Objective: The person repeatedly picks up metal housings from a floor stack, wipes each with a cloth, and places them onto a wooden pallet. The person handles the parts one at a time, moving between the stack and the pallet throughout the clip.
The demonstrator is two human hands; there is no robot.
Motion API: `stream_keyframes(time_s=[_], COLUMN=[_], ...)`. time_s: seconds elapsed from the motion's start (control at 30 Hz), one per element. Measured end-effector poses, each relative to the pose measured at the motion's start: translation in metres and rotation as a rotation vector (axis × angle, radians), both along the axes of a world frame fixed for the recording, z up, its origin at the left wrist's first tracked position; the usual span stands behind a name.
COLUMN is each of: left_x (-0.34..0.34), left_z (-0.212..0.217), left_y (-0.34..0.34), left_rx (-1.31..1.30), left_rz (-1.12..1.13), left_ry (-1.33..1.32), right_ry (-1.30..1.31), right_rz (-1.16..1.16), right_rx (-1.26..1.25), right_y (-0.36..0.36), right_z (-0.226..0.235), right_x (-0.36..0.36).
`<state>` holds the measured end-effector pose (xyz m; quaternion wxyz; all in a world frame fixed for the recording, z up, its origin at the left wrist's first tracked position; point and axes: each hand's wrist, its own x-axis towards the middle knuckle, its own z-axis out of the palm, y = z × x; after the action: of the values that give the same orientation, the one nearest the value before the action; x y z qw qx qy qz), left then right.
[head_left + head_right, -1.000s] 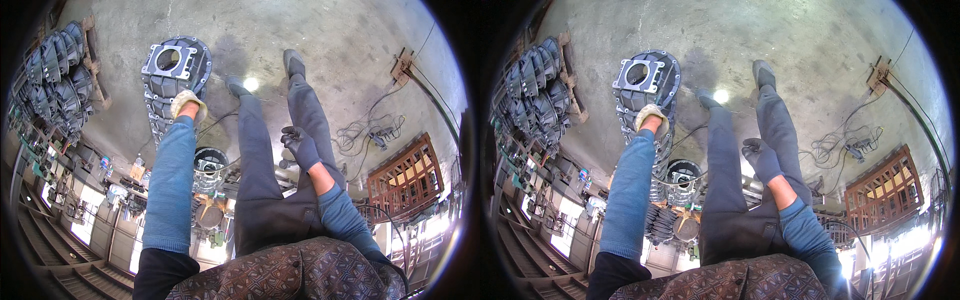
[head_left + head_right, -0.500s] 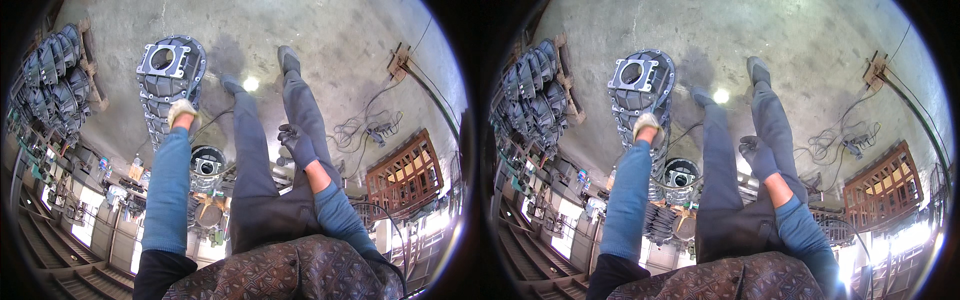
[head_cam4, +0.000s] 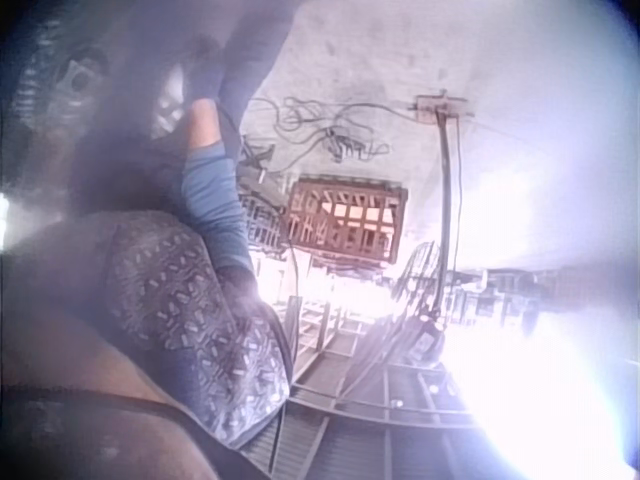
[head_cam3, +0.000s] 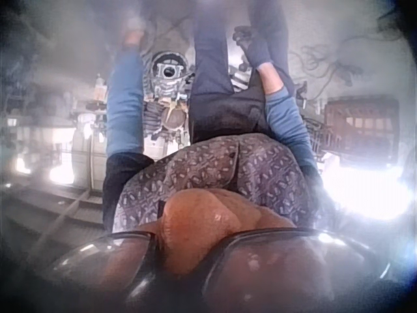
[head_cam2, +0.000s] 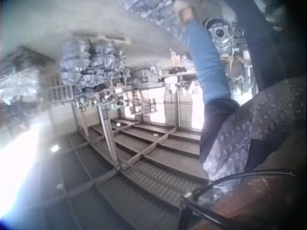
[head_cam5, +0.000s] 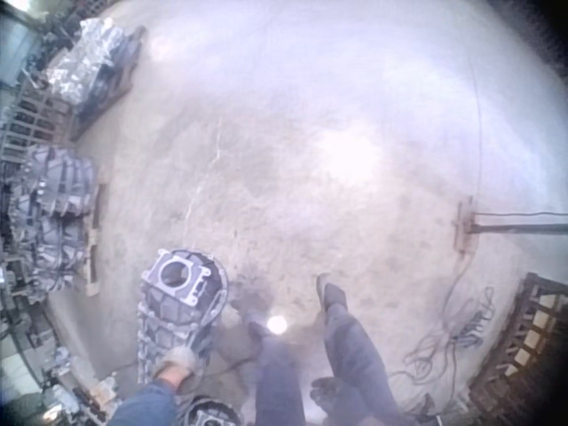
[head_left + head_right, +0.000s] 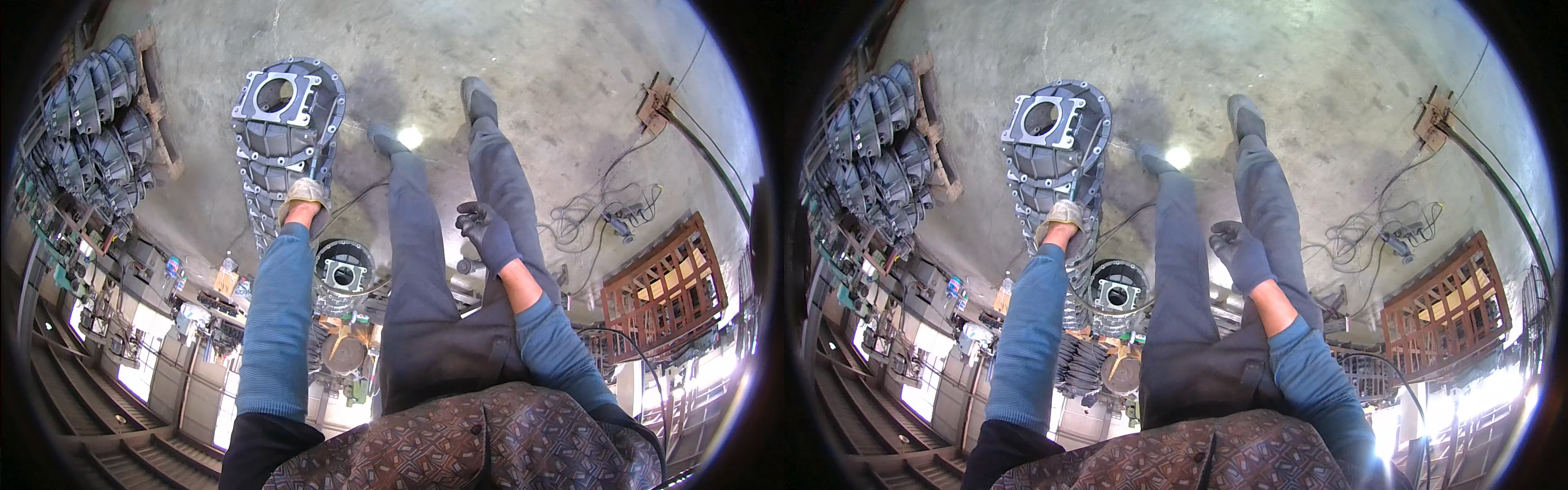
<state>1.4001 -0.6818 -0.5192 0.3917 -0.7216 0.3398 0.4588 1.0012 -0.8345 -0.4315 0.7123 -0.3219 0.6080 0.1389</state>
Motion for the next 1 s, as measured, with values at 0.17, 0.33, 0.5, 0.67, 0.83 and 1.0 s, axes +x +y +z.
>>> stream_keyframes(time_s=[0.17,0.33,0.5,0.67,0.83,1.0], left_x=[-0.003,0.0,-0.011,0.001,-0.003,-0.004], left_z=[0.003,0.016,0.045,0.042,0.031,0.031], left_y=[0.007,-0.009,-0.009,-0.02,-0.027,-0.029], left_rx=[-0.03,0.087,-0.061,-0.093,0.039,0.023], left_rz=[0.197,0.977,1.495,1.426,1.183,1.25], left_ry=[0.121,0.27,0.128,-0.031,0.002,-0.007], right_ry=[-0.023,-0.069,-0.025,-0.005,-0.024,-0.037], right_rz=[-0.024,-0.031,-0.054,-0.059,-0.017,-0.044], right_rx=[0.012,-0.039,-0.006,0.017,0.009,0.004], right_y=[0.0,0.012,0.007,0.01,0.012,0.014], right_z=[0.005,-0.005,-0.003,-0.002,-0.004,-0.004], right_x=[0.006,0.001,0.001,0.007,0.002,0.006])
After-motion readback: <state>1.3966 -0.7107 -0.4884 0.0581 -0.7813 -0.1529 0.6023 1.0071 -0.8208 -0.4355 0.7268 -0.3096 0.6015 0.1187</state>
